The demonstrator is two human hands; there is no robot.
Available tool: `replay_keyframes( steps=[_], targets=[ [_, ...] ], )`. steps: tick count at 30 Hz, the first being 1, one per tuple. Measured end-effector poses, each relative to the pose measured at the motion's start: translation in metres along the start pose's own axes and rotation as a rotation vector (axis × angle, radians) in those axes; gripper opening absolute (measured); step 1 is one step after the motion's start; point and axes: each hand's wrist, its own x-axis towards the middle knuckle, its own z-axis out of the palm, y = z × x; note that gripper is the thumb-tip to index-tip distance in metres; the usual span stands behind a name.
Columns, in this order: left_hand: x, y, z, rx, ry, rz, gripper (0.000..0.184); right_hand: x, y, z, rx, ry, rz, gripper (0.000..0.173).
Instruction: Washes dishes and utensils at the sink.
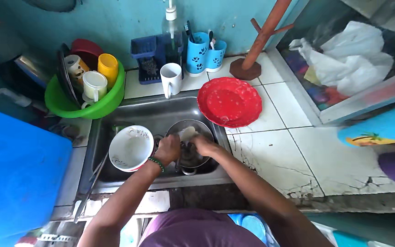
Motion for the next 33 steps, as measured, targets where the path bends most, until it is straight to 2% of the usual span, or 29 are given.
replay_keyframes(
  steps=[2, 5, 8, 10, 12, 13, 15, 16, 18, 20, 22, 24, 26, 30, 31, 33],
  targets=[
    [-0.005, -0.012, -0.003, -0.207, 0.089, 0.005, 0.037, -0.01, 0.003, -0.014, 0.237, 0.142, -0.045, 0.031],
    [-0.004, -0.027, 0.007, -0.667, 0.205, 0.059, 0.033, -0.017, 0.004, -0.014, 0.769, 0.319, -0.174, 0.026],
    [-0.008, -0.021, 0.023, -1.068, 0.209, 0.102, 0.03, -0.008, -0.006, 0.002, 1.304, 0.459, -0.277, 0.029],
    [-0.012, -0.011, 0.033, -1.238, 0.199, 0.157, 0.026, 0.002, -0.021, 0.012, 1.536, 0.549, -0.299, 0.037],
    [-0.015, -0.001, 0.042, -1.335, 0.181, 0.192, 0.025, 0.004, -0.038, 0.02, 1.718, 0.553, -0.294, 0.05],
    [-0.016, 0.001, 0.044, -1.36, 0.176, 0.204, 0.024, 0.004, -0.043, 0.021, 1.79, 0.521, -0.292, 0.049],
    [-0.021, 0.0, 0.043, -1.359, 0.141, 0.214, 0.025, 0.003, -0.044, 0.017, 1.837, 0.425, -0.31, 0.033],
    [-0.024, -0.005, 0.04, -1.326, 0.111, 0.215, 0.024, 0.003, -0.039, 0.012, 1.798, 0.389, -0.324, 0.028],
    [-0.033, -0.019, 0.025, -1.188, 0.033, 0.22, 0.025, -0.001, -0.024, -0.001, 1.598, 0.355, -0.338, 0.03],
    [-0.041, -0.034, 0.009, -0.992, -0.044, 0.217, 0.026, -0.005, -0.005, -0.017, 1.213, 0.308, -0.396, 0.04],
    [-0.047, -0.044, -0.007, -0.754, -0.077, 0.219, 0.028, -0.005, 0.003, -0.034, 0.802, 0.251, -0.496, 0.038],
    [-0.052, -0.045, -0.02, -0.474, -0.072, 0.227, 0.031, -0.01, -0.009, -0.047, 0.427, 0.218, -0.55, 0.032],
    [-0.053, -0.039, -0.027, -0.272, -0.076, 0.218, 0.033, -0.018, -0.032, -0.052, 0.126, 0.153, -0.498, 0.037],
    [-0.048, -0.033, -0.031, -0.177, -0.065, 0.198, 0.034, -0.044, -0.074, -0.054, -0.195, -0.058, -0.387, 0.073],
    [-0.046, -0.032, -0.031, -0.174, -0.058, 0.188, 0.033, -0.048, -0.079, -0.054, -0.237, -0.096, -0.364, 0.076],
    [-0.044, -0.033, -0.033, -0.174, -0.046, 0.176, 0.031, -0.054, -0.084, -0.057, -0.332, -0.139, -0.332, 0.066]
  ],
)
